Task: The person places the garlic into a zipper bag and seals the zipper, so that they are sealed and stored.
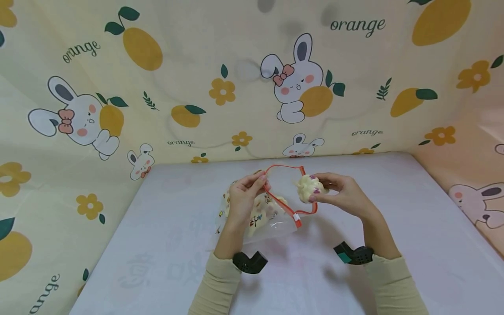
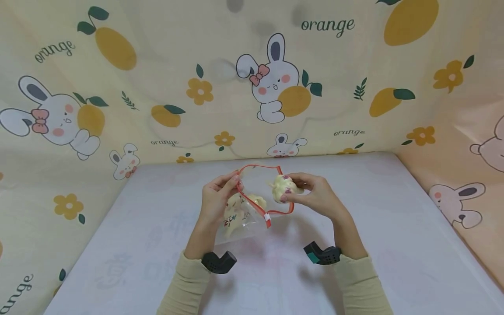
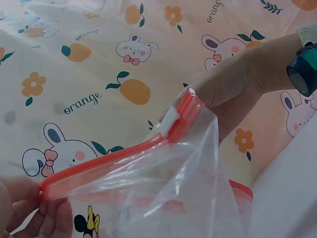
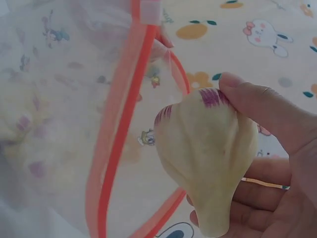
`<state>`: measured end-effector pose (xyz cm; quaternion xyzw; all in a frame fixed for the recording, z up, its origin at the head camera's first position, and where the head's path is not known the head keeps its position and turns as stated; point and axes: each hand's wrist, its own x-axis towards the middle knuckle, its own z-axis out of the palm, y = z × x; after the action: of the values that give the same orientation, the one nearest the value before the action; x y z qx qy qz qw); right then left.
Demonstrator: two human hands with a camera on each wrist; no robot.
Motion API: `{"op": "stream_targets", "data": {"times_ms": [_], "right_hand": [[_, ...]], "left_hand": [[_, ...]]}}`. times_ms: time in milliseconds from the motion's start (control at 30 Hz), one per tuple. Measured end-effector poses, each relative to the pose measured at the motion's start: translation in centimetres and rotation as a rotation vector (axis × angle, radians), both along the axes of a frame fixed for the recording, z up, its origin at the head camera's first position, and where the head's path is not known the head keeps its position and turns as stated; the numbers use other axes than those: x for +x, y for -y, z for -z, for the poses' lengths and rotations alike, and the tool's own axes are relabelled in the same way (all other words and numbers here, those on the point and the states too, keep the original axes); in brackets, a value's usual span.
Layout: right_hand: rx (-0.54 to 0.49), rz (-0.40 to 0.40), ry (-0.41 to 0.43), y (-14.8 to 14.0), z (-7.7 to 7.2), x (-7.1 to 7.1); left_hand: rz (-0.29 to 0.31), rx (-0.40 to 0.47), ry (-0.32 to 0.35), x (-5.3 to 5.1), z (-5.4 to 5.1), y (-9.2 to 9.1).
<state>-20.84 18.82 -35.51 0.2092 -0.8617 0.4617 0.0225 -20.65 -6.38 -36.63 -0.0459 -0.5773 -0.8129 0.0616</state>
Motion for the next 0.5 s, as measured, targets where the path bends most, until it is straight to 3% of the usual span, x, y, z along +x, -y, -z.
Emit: {"op": "stream_targets", "data": {"times_ms": [500], "right_hand": [[0.047, -0.071, 0.001, 1.5, 0.6, 0.0]], "left_hand": [[0.000, 0.008, -0.007, -0.1, 0.1, 0.0]]}}
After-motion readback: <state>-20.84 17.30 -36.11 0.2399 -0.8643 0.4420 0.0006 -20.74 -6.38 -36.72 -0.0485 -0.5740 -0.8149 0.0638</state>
